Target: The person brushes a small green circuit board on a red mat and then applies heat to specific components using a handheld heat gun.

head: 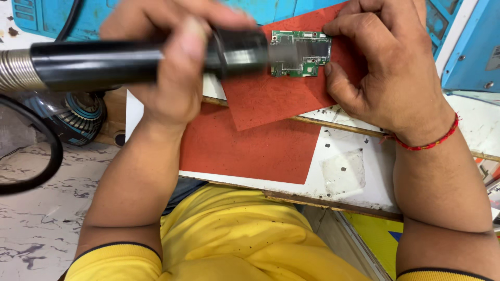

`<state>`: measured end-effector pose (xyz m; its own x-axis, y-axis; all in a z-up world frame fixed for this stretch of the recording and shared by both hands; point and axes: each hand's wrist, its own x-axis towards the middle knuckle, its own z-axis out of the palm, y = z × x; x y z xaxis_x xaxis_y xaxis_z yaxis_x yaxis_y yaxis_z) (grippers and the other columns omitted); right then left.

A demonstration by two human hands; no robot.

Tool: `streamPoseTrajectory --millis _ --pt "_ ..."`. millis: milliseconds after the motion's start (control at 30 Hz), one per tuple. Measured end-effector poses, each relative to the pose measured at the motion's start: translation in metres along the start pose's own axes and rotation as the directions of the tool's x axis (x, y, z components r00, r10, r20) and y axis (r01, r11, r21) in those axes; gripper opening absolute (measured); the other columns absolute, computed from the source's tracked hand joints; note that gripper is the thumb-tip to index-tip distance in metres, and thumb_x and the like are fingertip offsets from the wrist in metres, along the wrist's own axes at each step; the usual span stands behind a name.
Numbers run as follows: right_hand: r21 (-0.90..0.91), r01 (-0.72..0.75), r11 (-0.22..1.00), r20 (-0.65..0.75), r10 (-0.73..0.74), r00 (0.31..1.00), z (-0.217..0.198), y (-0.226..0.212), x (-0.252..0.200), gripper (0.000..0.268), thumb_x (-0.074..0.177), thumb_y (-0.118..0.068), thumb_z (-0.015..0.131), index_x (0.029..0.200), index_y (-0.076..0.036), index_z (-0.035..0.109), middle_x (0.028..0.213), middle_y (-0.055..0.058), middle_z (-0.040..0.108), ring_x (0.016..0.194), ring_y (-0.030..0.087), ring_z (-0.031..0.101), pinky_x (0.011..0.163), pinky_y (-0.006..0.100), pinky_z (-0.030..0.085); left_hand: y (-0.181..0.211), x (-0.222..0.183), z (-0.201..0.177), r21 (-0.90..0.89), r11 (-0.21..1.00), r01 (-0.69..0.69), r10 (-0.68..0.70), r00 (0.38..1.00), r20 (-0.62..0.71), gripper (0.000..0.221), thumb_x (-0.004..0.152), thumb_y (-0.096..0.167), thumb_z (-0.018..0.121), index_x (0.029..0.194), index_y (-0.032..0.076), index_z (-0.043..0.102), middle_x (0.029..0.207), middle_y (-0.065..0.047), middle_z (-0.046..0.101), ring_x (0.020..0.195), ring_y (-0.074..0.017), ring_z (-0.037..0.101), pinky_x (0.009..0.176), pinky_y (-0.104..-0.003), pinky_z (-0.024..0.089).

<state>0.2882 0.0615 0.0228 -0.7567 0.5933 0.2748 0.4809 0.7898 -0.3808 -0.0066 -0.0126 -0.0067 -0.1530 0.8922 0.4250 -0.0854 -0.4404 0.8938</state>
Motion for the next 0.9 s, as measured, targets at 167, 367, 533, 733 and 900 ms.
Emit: streamPoseTrajectory --millis 167,367,533,733,900 --pt "0.011 -0.017 1.0 0.011 0.017 1.0 -0.003 0.0 0.001 0.036 0.084 0.0 0.069 0.119 -0.002 0.061 0.121 0.012 0.052 0.116 0.031 0.05 0.104 0.041 0.042 0.004 0.003 0.004 0.02 0.999 -0.045 0.043 0.996 0.078 0.03 0.111 0.026 0.064 0.099 0.0 0.052 0.102 -0.023 0.071 0.084 -0.0232 0.069 0.08 -0.031 0.057" --pt "0.0 0.003 1.0 -0.005 -0.003 1.0 -0.001 -0.001 0.003 0.033 0.089 0.0 0.075 0.12 -0.001 0.064 0.125 0.013 0.053 0.115 0.032 0.049 0.101 0.041 0.043 0.012 0.009 0.004 -0.215 0.974 0.072 -0.046 0.991 0.126 0.032 0.11 0.028 0.065 0.099 0.001 0.049 0.099 -0.021 0.071 0.085 -0.0256 0.075 0.082 -0.036 0.067" --pt "0.012 -0.009 1.0 -0.005 0.009 1.0 0.0 -0.001 0.003 0.03 0.09 0.001 0.074 0.117 -0.001 0.062 0.126 0.013 0.054 0.114 0.031 0.049 0.099 0.04 0.043 0.006 0.008 0.013 -0.173 0.985 0.0 -0.009 0.998 -0.055 0.034 0.109 0.028 0.065 0.1 0.0 0.047 0.098 -0.022 0.07 0.08 -0.0262 0.075 0.077 -0.037 0.067" --pt "-0.01 0.025 1.0 0.015 -0.025 1.0 -0.002 -0.001 0.002 0.032 0.09 0.001 0.076 0.119 0.001 0.062 0.12 0.011 0.055 0.113 0.031 0.051 0.099 0.041 0.043 0.006 0.004 0.011 -0.14 0.99 0.013 -0.017 0.999 -0.028 0.035 0.112 0.028 0.065 0.102 -0.001 0.048 0.101 -0.023 0.072 0.083 -0.0256 0.074 0.082 -0.037 0.066" --pt "-0.01 0.016 1.0 0.008 -0.016 1.0 0.001 0.002 0.001 0.034 0.086 0.001 0.072 0.118 0.0 0.062 0.118 0.01 0.054 0.11 0.03 0.051 0.097 0.039 0.042 0.009 0.005 0.009 -0.05 0.998 -0.024 0.024 1.0 0.001 0.032 0.11 0.027 0.063 0.102 0.0 0.048 0.099 -0.023 0.072 0.081 -0.0242 0.072 0.078 -0.034 0.062"
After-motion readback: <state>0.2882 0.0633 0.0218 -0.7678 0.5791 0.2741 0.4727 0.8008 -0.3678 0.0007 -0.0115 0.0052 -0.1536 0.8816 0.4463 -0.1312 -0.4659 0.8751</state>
